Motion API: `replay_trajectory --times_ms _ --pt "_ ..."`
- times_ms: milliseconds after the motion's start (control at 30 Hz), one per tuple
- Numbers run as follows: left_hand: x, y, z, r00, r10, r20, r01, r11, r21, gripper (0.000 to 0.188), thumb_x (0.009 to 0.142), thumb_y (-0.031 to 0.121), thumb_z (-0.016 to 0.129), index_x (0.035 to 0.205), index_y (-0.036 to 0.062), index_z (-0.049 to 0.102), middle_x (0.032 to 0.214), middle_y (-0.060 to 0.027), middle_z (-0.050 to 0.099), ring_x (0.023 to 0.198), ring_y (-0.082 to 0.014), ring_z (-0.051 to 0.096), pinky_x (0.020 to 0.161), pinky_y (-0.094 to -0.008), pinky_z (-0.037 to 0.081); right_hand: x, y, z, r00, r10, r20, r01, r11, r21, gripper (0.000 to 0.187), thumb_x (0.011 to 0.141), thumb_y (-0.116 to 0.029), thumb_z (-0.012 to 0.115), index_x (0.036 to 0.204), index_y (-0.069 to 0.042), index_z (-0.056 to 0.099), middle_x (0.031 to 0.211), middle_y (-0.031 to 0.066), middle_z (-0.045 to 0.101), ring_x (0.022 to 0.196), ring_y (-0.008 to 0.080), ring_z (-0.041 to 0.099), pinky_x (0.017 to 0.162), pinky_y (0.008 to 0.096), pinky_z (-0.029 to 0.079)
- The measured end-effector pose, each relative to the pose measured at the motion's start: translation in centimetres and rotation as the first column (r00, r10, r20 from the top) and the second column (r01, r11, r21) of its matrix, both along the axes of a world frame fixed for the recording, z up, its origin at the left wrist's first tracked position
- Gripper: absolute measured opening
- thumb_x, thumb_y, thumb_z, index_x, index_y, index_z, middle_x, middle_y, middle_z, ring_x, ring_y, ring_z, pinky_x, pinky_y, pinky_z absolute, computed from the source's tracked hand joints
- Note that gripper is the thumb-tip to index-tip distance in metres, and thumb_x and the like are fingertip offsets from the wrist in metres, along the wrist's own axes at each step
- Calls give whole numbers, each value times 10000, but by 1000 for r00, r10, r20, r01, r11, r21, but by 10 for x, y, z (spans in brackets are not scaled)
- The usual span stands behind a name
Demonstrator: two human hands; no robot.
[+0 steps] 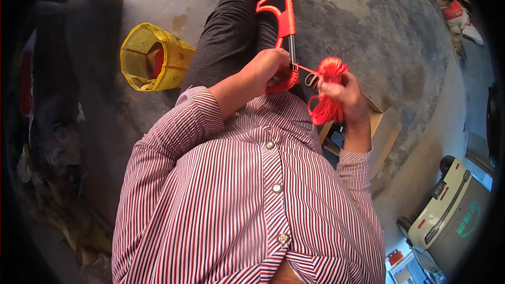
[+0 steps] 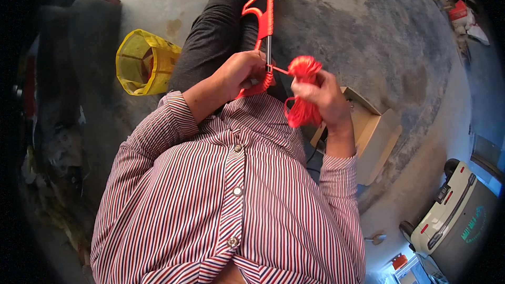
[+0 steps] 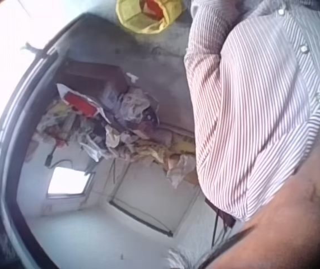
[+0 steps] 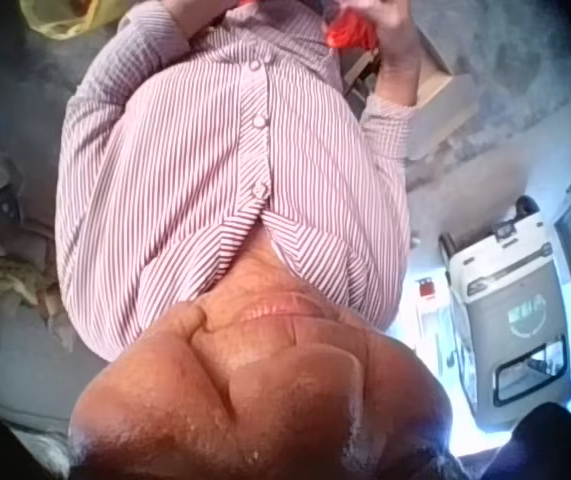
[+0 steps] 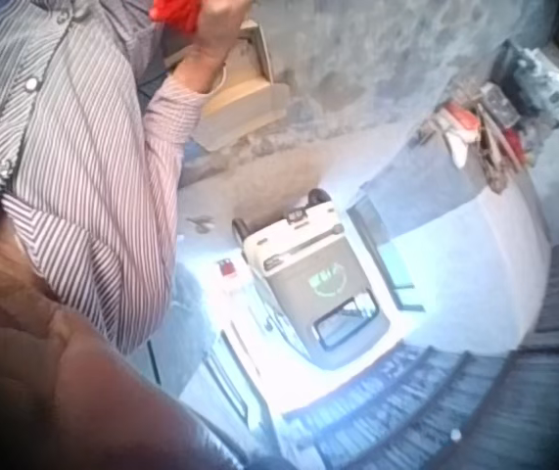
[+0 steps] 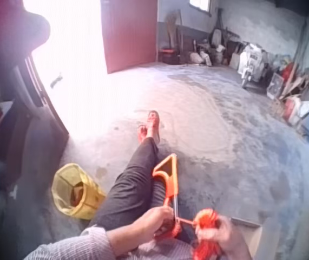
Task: Winding a bundle of red plastic rope onto a red plastic hand tool.
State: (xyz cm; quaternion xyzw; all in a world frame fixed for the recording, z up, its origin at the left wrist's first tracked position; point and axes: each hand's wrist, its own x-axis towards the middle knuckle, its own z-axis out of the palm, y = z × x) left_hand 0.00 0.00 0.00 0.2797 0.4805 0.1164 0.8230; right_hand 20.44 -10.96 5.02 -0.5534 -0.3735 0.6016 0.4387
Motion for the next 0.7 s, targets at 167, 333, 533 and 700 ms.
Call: replay_trajectory --times_ms 167,333,533,700 --pt "0 -15 4 986 -87 139 72 991 109 218 875 132 531 1078 64 572 792 -38 624 637 -109 553 516 -224 359 11 -38 1 984 -175 40 175 985 -8 216 828 -170 646 969 -8 624 784 21 607 711 114 586 682 264 470" --pt "-12 -16 10 996 46 81 -68 955 288 253 889 228 627 1067 57 571 843 -31 625 725 -113 584 592 -221 418 36 -20 -46 855 -389 -344 369 921 -125 527 978 -417 507 1179 67 562 803 90 650 689 173 635 665 309 535" --pt "-5 -41 58 971 -205 -125 137 47 989 520 737 204 784 1179 3 596 1238 -185 546 1156 -328 508 1012 -429 403 -37 -16 -4 724 -143 -675 191 982 -3 610 969 -498 473 1212 58 540 916 111 651 814 233 644 742 367 545" --pt "-4 -37 70 833 -224 505 -143 796 588 644 796 112 722 1368 51 434 1299 -124 538 1197 -254 528 1041 -393 405 -52 -18 -20 750 -159 -642 214 977 9 660 959 -563 454 1271 17 496 1065 121 643 964 261 644 865 378 529"
